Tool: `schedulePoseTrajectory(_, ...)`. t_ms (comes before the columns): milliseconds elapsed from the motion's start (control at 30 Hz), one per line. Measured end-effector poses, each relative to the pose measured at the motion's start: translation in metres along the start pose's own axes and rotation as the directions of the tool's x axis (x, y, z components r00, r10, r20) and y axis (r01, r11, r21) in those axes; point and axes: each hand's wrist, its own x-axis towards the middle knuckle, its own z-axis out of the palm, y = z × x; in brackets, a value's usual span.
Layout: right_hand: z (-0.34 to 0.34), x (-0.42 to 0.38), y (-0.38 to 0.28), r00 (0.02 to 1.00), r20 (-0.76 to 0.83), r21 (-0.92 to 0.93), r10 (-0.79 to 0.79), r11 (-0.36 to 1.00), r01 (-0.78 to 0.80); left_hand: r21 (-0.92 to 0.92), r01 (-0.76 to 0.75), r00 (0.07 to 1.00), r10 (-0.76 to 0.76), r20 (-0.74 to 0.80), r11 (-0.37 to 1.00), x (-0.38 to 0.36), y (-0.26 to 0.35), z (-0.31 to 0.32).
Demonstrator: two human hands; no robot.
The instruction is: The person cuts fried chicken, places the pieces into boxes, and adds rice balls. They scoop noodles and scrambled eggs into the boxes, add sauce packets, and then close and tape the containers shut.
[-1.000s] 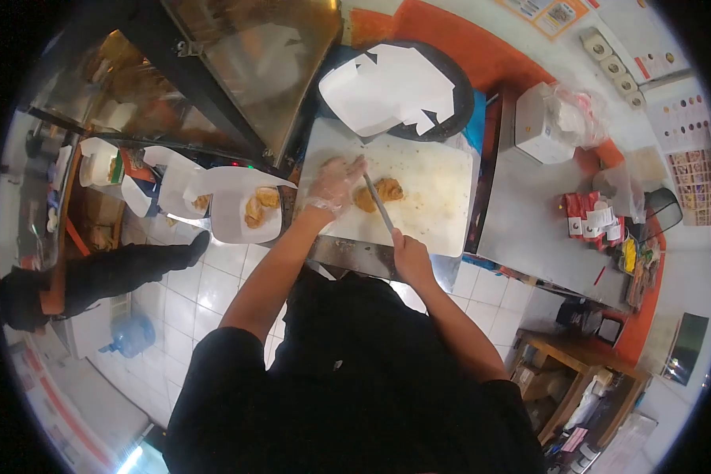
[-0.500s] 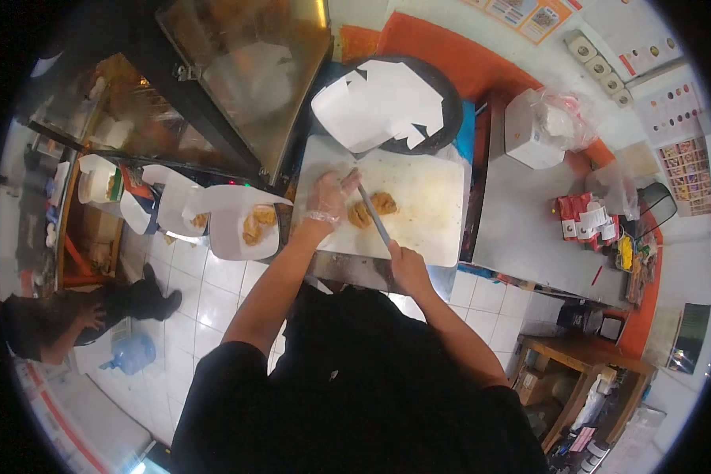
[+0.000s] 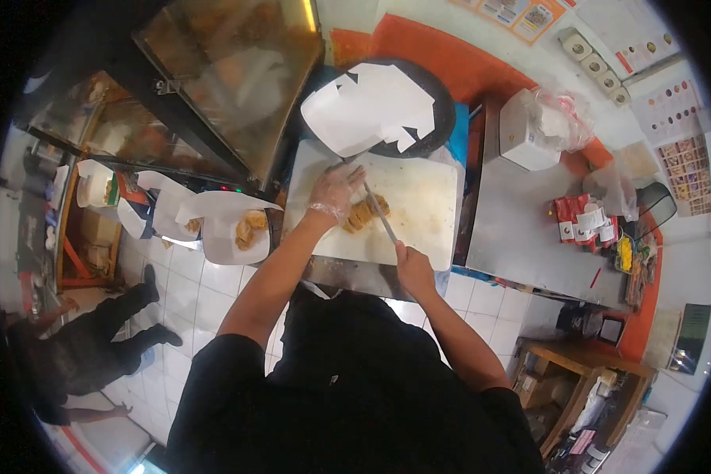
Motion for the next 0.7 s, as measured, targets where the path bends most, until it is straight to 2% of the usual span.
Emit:
schedulePoseTrajectory(133, -0.001, -0.007, 0.006, 0.999, -0.028, -0.02, 0.029, 0.999, -0.03, -0.01, -0.075, 0.993, 0.073, -0.095, 0.997, 0.005, 0.004, 0.02)
schedulePoseTrajectory(233, 0.019, 0.011, 0.016, 0.997, -0.051, -0.094, 0.052, 0.994, -0.056, -0.037, -0.06, 0.998, 0.061, 0.022, 0.998, 0.012, 0.005, 0.042)
schedulePoseTrajectory(300, 0.035, 0.021, 0.022, 0.996, -0.077, -0.125, 0.043, 0.991, -0.052, -0.109, 0.045, 0.996, -0.036, 0.077, 0.993, 0.018, 0.006, 0.04)
schedulePoseTrajectory(367, 0.047, 0.028, 0.038, 0.989, -0.137, -0.098, -0.051, 0.995, 0.037, -0.249, 0.194, 0.97, -0.147, 0.194, 0.949, 0.015, 0.019, 0.013)
schedulePoseTrajectory(400, 0.048, 0.035, 0.044, 0.978, -0.182, -0.086, -0.104, 0.992, 0.089, -0.341, 0.288, 0.941, -0.2, 0.272, 0.895, 0.019, 0.028, -0.021)
schedulePoseTrajectory(467, 0.043, 0.053, 0.061, 0.998, 0.027, 0.142, -0.052, 0.989, 0.048, -0.311, 0.245, 0.96, -0.185, 0.21, 0.918, 0.027, 0.025, -0.012)
schedulePoseTrajectory(500, 0.035, 0.054, 0.062, 0.993, 0.115, 0.235, -0.025, 0.972, -0.003, -0.172, 0.123, 0.99, -0.11, 0.084, 0.977, 0.028, 0.012, 0.045)
schedulePoseTrajectory(567, 0.008, 0.04, 0.052, 0.963, 0.267, 0.379, 0.043, 0.914, -0.146, -0.096, 0.082, 0.996, -0.085, -0.03, 0.992, 0.02, 0.002, 0.066)
schedulePoseTrajectory(600, -0.003, 0.031, 0.048, 0.939, 0.336, 0.434, 0.077, 0.872, -0.227, -0.177, 0.145, 0.988, -0.153, -0.033, 0.973, 0.006, 0.005, 0.047)
schedulePoseTrajectory(633, -0.003, 0.031, 0.056, 0.967, 0.252, 0.437, 0.025, 0.889, -0.137, -0.255, 0.205, 0.975, -0.22, -0.031, 0.945, -0.008, 0.007, 0.037)
schedulePoseTrajectory(667, -0.001, 0.034, 0.069, 0.986, 0.162, 0.415, -0.024, 0.908, -0.047, -0.436, 0.347, 0.917, -0.398, -0.027, 0.83, -0.02, 0.008, 0.055)
schedulePoseTrajectory(700, 0.001, 0.038, 0.087, 0.995, 0.015, 0.35, -0.097, 0.933, 0.086, -0.176, 0.385, 0.92, -0.363, 0.144, 0.906, -0.032, 0.013, 0.061)
